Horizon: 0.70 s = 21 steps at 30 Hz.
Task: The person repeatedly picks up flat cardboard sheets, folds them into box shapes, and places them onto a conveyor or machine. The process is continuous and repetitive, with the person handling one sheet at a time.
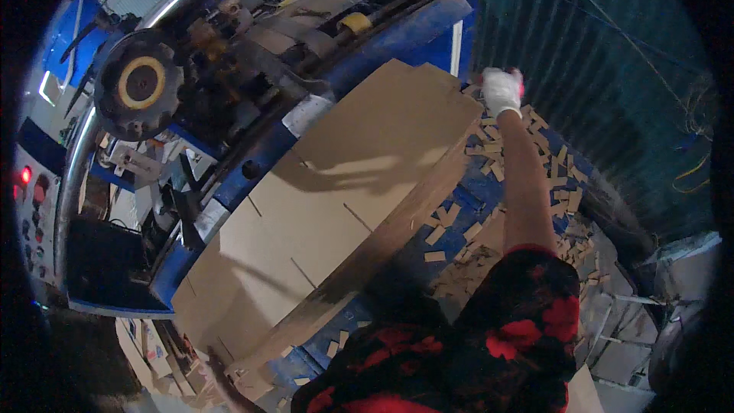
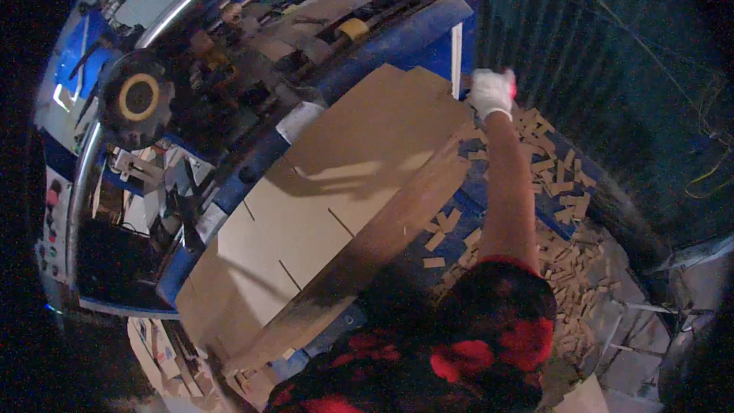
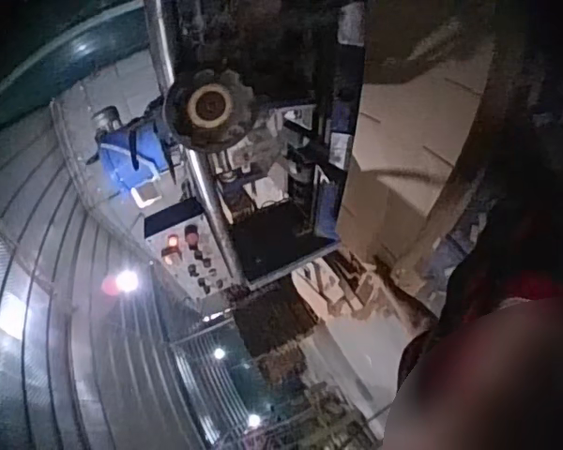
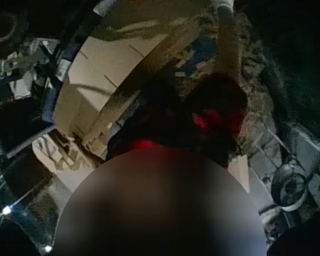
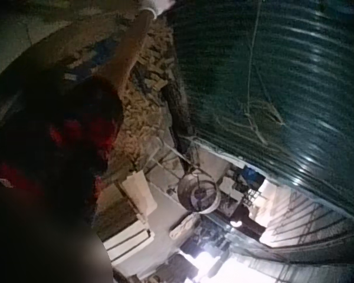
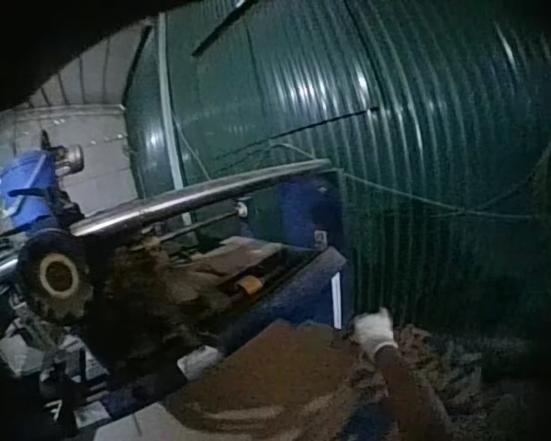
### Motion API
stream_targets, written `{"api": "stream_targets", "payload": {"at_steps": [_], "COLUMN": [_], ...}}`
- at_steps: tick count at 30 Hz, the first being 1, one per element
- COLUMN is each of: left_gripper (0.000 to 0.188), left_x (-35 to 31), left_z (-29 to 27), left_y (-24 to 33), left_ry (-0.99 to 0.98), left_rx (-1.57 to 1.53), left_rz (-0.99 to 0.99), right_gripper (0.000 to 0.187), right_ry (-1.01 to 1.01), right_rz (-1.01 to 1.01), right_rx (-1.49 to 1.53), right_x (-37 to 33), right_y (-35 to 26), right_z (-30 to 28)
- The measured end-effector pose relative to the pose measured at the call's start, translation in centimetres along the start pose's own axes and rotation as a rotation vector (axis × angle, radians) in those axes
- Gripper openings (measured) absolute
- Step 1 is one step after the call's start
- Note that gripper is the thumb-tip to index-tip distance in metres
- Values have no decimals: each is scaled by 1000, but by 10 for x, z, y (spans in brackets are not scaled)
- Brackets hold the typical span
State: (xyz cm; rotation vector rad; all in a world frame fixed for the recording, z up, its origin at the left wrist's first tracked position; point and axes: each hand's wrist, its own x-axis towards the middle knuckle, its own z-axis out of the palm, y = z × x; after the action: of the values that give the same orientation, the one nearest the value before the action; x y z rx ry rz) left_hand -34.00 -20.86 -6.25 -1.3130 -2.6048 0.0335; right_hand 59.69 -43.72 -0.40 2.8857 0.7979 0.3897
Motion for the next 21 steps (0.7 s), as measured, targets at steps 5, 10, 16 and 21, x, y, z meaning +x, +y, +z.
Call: {"api": "stream_targets", "payload": {"at_steps": [5, 10, 16, 21], "left_gripper": [70, 67, 50, 43], "left_x": [22, 10, -33, -59], "left_z": [-4, -4, 2, 0], "left_y": [-14, -53, -73, -64], "left_ry": [-58, -28, -552, -868], "left_rx": [-9, -467, -1760, -1966], "left_rz": [-14, 136, -112, 55], "right_gripper": [45, 54, 53, 64], "right_ry": [297, 98, -72, 73], "right_rz": [283, -76, -30, 384], "right_rx": [374, 810, 1294, 2087], "right_x": [-28, -68, -78, -113], "right_y": [3, -21, -23, -44], "right_z": [7, 21, 45, 33]}}
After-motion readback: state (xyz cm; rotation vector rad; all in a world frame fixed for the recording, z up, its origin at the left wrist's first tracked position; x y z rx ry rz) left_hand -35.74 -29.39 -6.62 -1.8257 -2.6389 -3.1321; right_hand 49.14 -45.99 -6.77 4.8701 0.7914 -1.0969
